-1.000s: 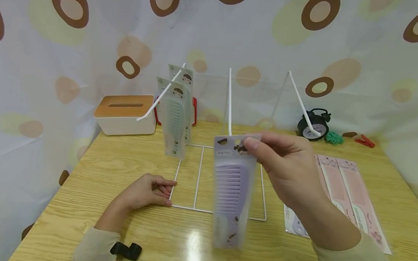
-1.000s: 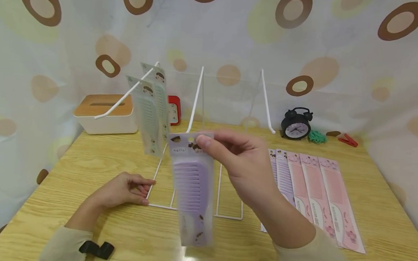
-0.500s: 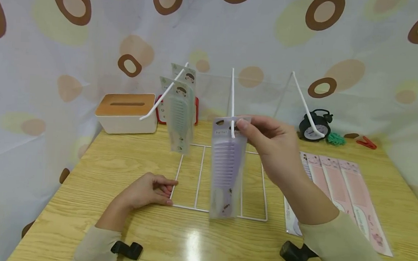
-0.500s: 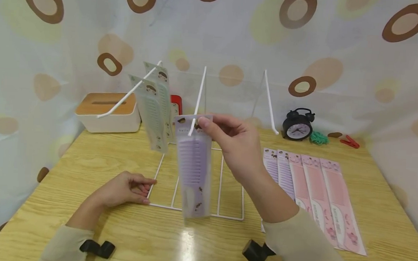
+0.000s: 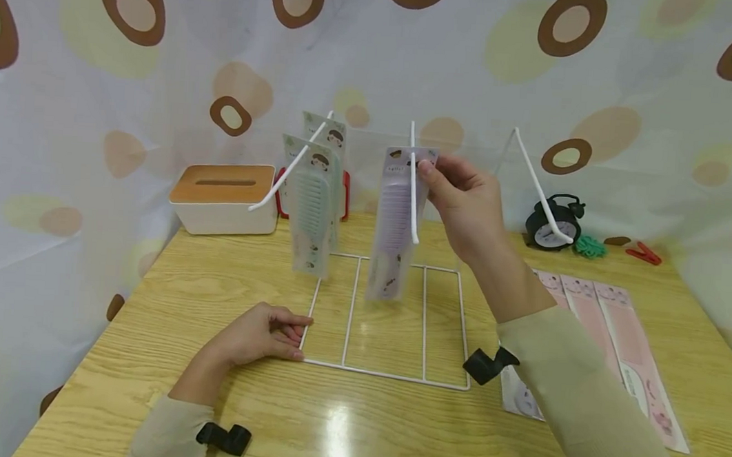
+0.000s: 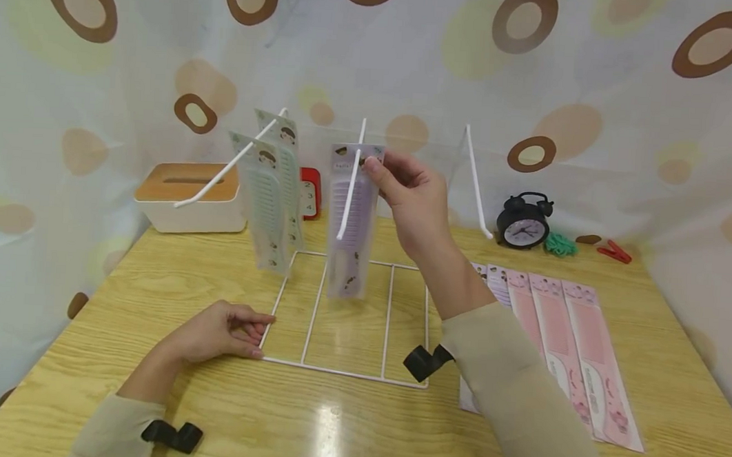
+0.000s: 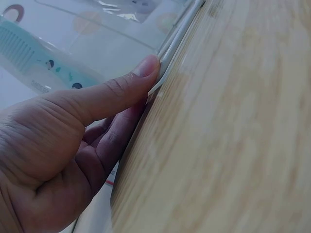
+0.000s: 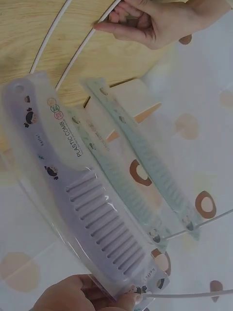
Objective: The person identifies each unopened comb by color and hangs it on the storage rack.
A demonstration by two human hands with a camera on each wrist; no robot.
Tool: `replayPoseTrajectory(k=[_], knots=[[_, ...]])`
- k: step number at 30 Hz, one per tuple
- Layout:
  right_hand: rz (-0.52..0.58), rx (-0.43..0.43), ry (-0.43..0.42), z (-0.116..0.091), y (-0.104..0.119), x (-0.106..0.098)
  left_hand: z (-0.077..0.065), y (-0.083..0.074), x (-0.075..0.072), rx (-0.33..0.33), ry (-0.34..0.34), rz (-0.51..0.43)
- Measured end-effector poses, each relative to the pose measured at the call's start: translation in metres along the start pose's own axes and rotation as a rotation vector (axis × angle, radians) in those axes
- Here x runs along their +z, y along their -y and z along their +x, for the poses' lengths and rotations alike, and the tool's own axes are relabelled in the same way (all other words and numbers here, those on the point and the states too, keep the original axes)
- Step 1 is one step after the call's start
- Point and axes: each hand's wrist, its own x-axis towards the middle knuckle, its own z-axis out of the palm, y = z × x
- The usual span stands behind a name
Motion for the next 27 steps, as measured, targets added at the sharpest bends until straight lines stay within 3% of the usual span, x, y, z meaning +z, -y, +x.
replayPoseTrajectory(k=[10, 16, 21, 27], knots=[[0.048, -0.035, -0.039, 0.026, -0.007, 0.0, 0.0, 0.002, 0.0, 0.005, -0.004, -0.007], [0.013, -0.048, 0.014, 0.025, -0.009, -0.006, -0.001, 0.002, 0.0, 0.005, -0.004, -0.003], [-0.131, -0.039, 0.019, 0.017, -0.012, -0.021, -0.001, 0.003, 0.0, -0.005, -0.005, -0.007], [-0.413, 0.02, 0.05, 0.004, -0.017, -0.052, -0.001, 0.001, 0.0, -0.004, -0.011, 0.015]])
